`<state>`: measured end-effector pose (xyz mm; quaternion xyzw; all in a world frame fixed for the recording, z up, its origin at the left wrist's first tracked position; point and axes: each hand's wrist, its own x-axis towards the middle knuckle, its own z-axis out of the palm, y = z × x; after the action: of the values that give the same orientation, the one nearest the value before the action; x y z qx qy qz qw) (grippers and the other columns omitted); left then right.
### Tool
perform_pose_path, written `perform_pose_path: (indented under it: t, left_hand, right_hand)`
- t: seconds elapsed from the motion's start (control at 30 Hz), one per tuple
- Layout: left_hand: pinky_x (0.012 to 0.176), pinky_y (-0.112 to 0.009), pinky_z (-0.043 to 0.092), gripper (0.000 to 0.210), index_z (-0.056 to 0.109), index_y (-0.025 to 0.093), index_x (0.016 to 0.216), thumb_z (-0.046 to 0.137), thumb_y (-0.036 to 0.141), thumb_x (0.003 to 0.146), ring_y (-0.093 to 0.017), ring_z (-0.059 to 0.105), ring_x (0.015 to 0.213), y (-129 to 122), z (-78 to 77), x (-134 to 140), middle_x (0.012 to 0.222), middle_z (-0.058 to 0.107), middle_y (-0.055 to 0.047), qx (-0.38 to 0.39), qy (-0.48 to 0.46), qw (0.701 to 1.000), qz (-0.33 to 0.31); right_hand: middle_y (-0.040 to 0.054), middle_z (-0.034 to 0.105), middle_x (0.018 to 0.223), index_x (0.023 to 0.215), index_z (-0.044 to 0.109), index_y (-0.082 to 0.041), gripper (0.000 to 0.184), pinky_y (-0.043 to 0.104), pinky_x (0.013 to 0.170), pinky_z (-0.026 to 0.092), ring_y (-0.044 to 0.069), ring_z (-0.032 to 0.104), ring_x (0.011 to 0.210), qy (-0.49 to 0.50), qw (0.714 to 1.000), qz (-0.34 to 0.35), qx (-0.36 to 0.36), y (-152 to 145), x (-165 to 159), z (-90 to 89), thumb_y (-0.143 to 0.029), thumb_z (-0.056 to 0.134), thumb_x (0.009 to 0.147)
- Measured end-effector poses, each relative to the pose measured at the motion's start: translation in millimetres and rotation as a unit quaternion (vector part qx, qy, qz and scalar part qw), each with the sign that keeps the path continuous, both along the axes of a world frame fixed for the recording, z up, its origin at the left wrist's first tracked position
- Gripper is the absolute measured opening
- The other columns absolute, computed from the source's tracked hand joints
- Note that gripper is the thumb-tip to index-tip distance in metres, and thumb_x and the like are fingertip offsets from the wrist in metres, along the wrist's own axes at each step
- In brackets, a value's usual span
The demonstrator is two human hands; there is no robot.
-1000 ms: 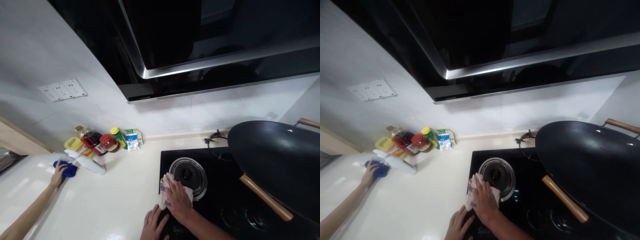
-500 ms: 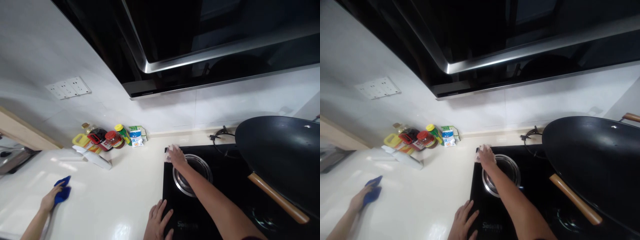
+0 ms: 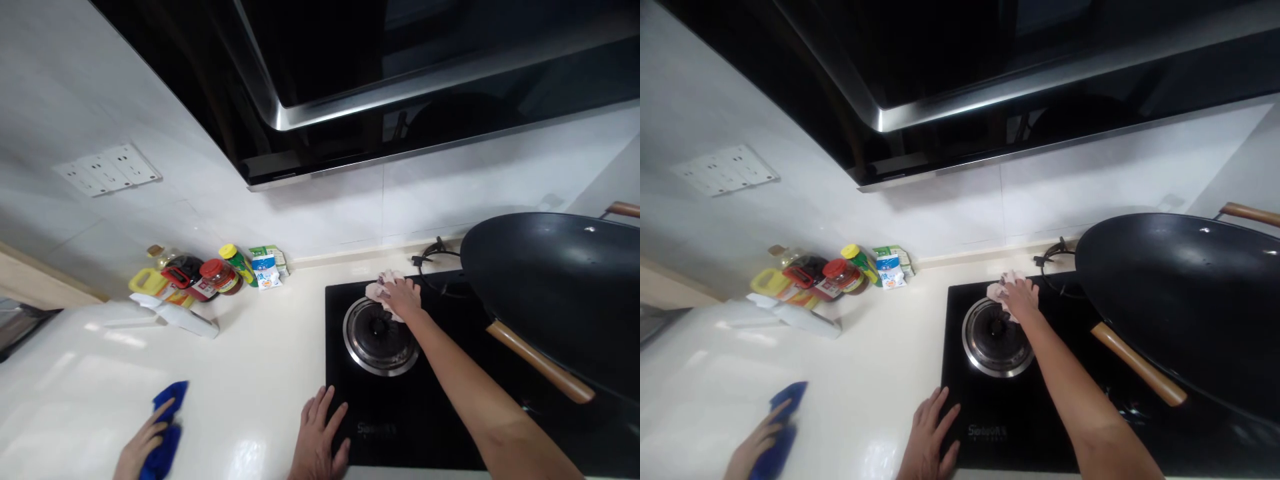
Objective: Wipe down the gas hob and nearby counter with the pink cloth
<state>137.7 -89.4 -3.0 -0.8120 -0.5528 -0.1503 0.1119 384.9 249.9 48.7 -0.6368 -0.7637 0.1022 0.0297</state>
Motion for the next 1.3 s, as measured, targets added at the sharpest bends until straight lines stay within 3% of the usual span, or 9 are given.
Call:
perform_pose_path:
  t: [0.13, 0.33, 0.57, 0.7, 0.83, 1.0, 1.17, 1.3]
  left_hand:
    - [0.104, -0.053, 0.053, 0.064, 0.052, 0.027, 0.148, 0.065, 0.035, 0.086, -0.035, 0.045, 0.147, 0, 0.1, 2, 0.164, 0.043, -0.016, -0.002, -0.008, 1.000, 0.000]
    - [0.104, -0.054, 0.053, 0.065, 0.052, 0.026, 0.148, 0.065, 0.034, 0.085, -0.035, 0.045, 0.147, 1, -2.1, 3, 0.161, 0.046, -0.017, 0.001, -0.003, 1.000, 0.007]
    - [0.105, -0.052, 0.052, 0.064, 0.052, 0.026, 0.149, 0.064, 0.036, 0.088, -0.034, 0.046, 0.147, 3, -2.6, 1, 0.160, 0.048, -0.017, 0.021, 0.020, 1.000, 0.001]
    - [0.105, -0.052, 0.051, 0.064, 0.053, 0.026, 0.148, 0.063, 0.036, 0.087, -0.034, 0.048, 0.145, 4, -4.5, 0, 0.159, 0.049, -0.017, 0.023, 0.019, 1.000, -0.001]
    - [0.105, -0.052, 0.050, 0.063, 0.054, 0.026, 0.147, 0.064, 0.034, 0.085, -0.034, 0.047, 0.145, 3, -4.0, 1, 0.159, 0.049, -0.017, 0.009, 0.011, 1.000, -0.001]
    - [0.107, -0.053, 0.049, 0.063, 0.054, 0.025, 0.147, 0.064, 0.034, 0.085, -0.034, 0.044, 0.147, 1, -0.8, 3, 0.159, 0.049, -0.016, -0.008, -0.001, 1.000, 0.001]
    - [0.108, -0.054, 0.048, 0.062, 0.054, 0.024, 0.147, 0.063, 0.033, 0.086, -0.035, 0.042, 0.148, 0, -1.7, 4, 0.157, 0.050, -0.017, -0.002, -0.008, 1.000, -0.001]
    - [0.108, -0.053, 0.048, 0.063, 0.053, 0.026, 0.148, 0.064, 0.033, 0.086, -0.034, 0.044, 0.147, 0, -3.4, 2, 0.155, 0.054, -0.015, -0.004, -0.008, 1.000, -0.001]
  right_hand:
    - [0.0165, 0.057, 0.142, 0.132, 0.064, -0.021, 0.040, 0.047, 0.108, 0.031, 0.033, 0.041, 0.133, -0.018, 1.000, -0.003, 0.022, -28, 28, -7.7, -0.042, 0.047, 0.102]
    - [0.0244, 0.055, 0.141, 0.131, 0.062, -0.008, 0.044, 0.046, 0.110, 0.034, 0.039, 0.041, 0.138, -0.045, 0.997, -0.046, 0.044, -108, 47, -21.8, -0.034, 0.046, 0.100]
    - [0.0170, 0.065, 0.125, 0.112, 0.067, -0.019, 0.025, 0.048, 0.109, 0.039, 0.038, 0.049, 0.132, 0.004, 0.994, -0.014, 0.104, -199, 32, -44.7, -0.030, 0.060, 0.091]
    - [0.0156, 0.065, 0.128, 0.115, 0.066, -0.024, 0.031, 0.054, 0.111, 0.040, 0.039, 0.053, 0.130, 0.089, 0.984, 0.079, 0.130, -233, 0, -56.1, -0.034, 0.069, 0.086]
    - [0.0177, 0.060, 0.141, 0.128, 0.062, -0.019, 0.046, 0.056, 0.119, 0.032, 0.040, 0.044, 0.143, 0.153, 0.965, 0.163, 0.139, -232, -44, -51.0, -0.041, 0.071, 0.088]
    - [0.0210, 0.050, 0.154, 0.129, 0.062, -0.013, 0.044, 0.050, 0.124, 0.027, 0.036, 0.029, 0.154, 0.161, 0.957, 0.231, 0.073, -187, -93, -27.3, -0.039, 0.066, 0.093]
    - [0.0252, 0.043, 0.159, 0.132, 0.060, -0.010, 0.052, 0.052, 0.127, 0.019, 0.039, 0.025, 0.155, 0.131, 0.963, 0.235, 0.016, -154, -127, -3.8, -0.043, 0.067, 0.092]
    - [0.0229, 0.042, 0.161, 0.132, 0.061, -0.014, 0.050, 0.052, 0.124, 0.025, 0.039, 0.030, 0.153, 0.127, 0.965, 0.228, 0.007, -161, -124, -1.1, -0.044, 0.069, 0.091]
